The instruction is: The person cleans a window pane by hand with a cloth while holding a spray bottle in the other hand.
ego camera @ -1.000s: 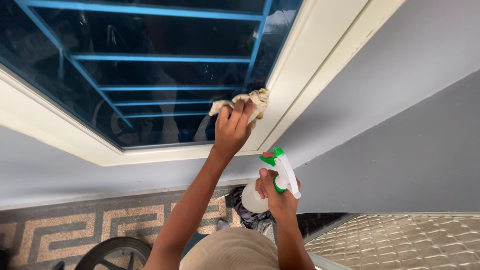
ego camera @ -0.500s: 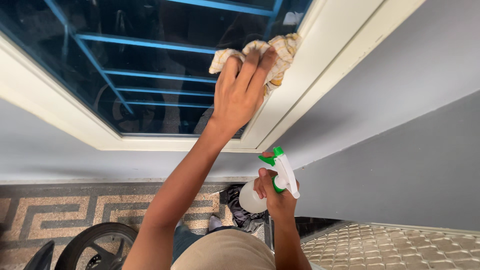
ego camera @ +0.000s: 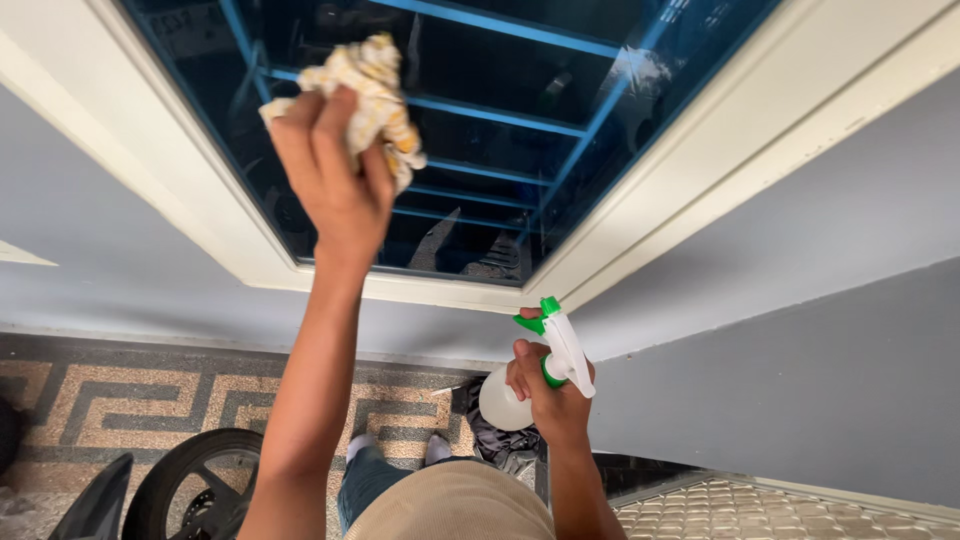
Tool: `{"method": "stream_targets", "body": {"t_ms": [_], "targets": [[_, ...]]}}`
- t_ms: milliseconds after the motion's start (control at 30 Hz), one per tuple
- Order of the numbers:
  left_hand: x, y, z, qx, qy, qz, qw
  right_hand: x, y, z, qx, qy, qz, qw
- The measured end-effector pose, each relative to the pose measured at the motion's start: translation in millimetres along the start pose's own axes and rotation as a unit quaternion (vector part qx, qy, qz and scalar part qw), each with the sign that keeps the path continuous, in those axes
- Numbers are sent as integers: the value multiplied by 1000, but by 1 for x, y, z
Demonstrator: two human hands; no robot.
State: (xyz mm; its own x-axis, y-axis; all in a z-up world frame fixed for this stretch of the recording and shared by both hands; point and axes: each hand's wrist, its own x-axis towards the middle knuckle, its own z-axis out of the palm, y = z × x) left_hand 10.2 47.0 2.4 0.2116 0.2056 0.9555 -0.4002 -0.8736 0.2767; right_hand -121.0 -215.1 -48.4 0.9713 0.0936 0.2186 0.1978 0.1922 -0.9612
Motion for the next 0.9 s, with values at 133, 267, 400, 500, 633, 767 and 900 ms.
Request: {"method": "stream_targets", "body": {"t_ms": [133,267,400,500,633,767,900], "targets": [[-5,-34,-30,-7,30,-56,998,2,3,23,-4,-11,1,1000],[-18,-49,-43,-14,26,-98,995,5,6,46,-16,-15,-7,1000],[-29,-50,-43,-6,-1,-73,997,7,9,72,-15,-12,-5,1000],[-23,-50,-39,-9,-20,-45,999,11,11,92,-7,-14,-8,1000],[13,-55,-46,-27,-44,14,999,16,17,119,-4,-18,-16,1000],[58,-59,-59,-30,-13,12,999,19,22,142,-6,-11,-17,1000],[67,-61,-60,-43,-17,18,999,21,28,160,-6,10,-14,1000]]}}
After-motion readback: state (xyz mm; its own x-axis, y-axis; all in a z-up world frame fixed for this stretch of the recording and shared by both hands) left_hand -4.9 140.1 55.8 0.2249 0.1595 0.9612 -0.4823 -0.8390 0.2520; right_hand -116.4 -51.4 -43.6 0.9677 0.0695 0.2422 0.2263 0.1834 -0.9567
